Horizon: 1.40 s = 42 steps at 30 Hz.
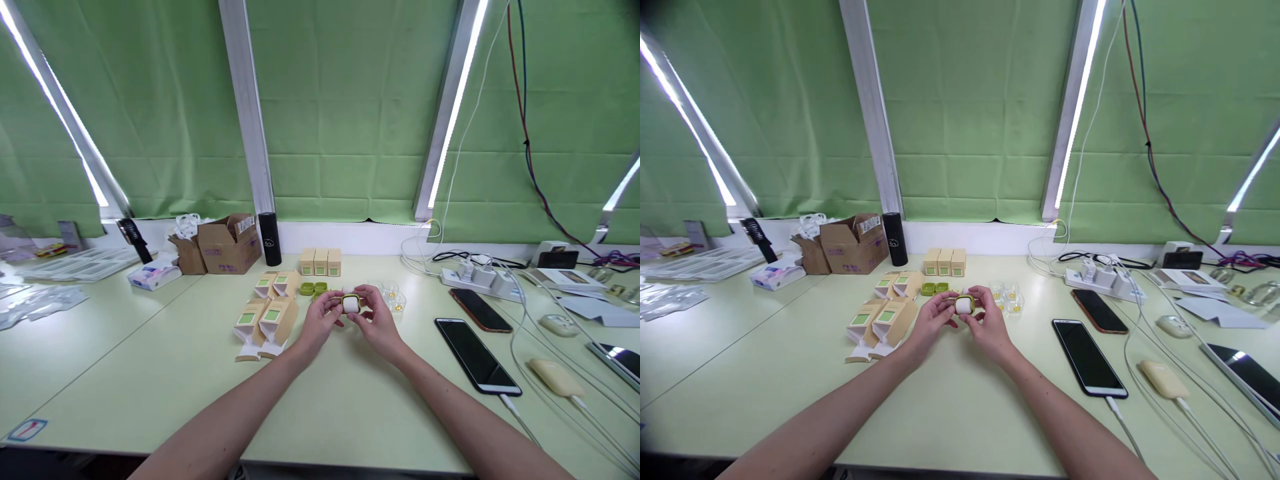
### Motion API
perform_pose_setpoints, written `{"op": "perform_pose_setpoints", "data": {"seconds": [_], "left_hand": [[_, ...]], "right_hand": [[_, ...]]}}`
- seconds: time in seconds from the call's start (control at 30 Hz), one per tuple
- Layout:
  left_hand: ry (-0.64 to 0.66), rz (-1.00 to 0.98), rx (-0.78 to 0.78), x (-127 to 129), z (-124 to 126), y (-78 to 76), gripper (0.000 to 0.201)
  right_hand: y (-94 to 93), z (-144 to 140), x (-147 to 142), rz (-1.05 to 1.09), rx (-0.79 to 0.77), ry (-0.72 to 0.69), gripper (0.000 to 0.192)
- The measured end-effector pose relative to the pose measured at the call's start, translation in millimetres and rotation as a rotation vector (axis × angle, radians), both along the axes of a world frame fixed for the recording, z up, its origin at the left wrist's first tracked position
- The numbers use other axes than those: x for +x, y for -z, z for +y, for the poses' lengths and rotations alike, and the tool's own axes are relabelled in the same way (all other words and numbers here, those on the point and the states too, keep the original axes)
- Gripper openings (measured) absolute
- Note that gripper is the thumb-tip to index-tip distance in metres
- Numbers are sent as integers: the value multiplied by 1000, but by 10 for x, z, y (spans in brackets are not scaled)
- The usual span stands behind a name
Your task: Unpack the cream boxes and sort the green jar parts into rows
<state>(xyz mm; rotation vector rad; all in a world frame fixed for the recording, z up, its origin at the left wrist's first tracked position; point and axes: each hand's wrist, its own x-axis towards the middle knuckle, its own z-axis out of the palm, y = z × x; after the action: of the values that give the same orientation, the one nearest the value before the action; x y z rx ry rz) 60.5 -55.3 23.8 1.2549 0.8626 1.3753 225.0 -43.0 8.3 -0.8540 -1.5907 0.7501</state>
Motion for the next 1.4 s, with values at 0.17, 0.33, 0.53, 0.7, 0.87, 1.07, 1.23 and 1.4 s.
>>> {"op": "perform_pose_setpoints", "data": {"seconds": [0.17, 0.33, 0.53, 0.7, 0.87, 1.07, 1.23, 1.4], "left_hand": [[-21, 35, 41, 10, -15, 3, 44], [-52, 90, 68, 13, -12, 14, 40], [-115, 170, 77, 24, -5, 47, 31], [-141, 281, 138, 22, 7, 105, 30], [-148, 343, 165, 15, 1, 138, 29], [-173, 364, 193, 20, -21, 102, 27], [-195, 447, 230, 30, -29, 58, 26], [-211, 574, 259, 32, -30, 38, 30]], "right_hand": [[-4, -5, 4, -11, 8, -39, 44], [2, -8, 4, -36, 21, -65, 39], [27, 15, 77, -290, 203, 77, 39], [4, -13, 121, -566, 441, 178, 43], [4, -23, 115, -682, 503, 169, 47], [3, -10, 106, -737, 488, 161, 43], [9, 13, 83, -736, 494, 131, 44], [21, 32, 45, -747, 490, 114, 43]]}}
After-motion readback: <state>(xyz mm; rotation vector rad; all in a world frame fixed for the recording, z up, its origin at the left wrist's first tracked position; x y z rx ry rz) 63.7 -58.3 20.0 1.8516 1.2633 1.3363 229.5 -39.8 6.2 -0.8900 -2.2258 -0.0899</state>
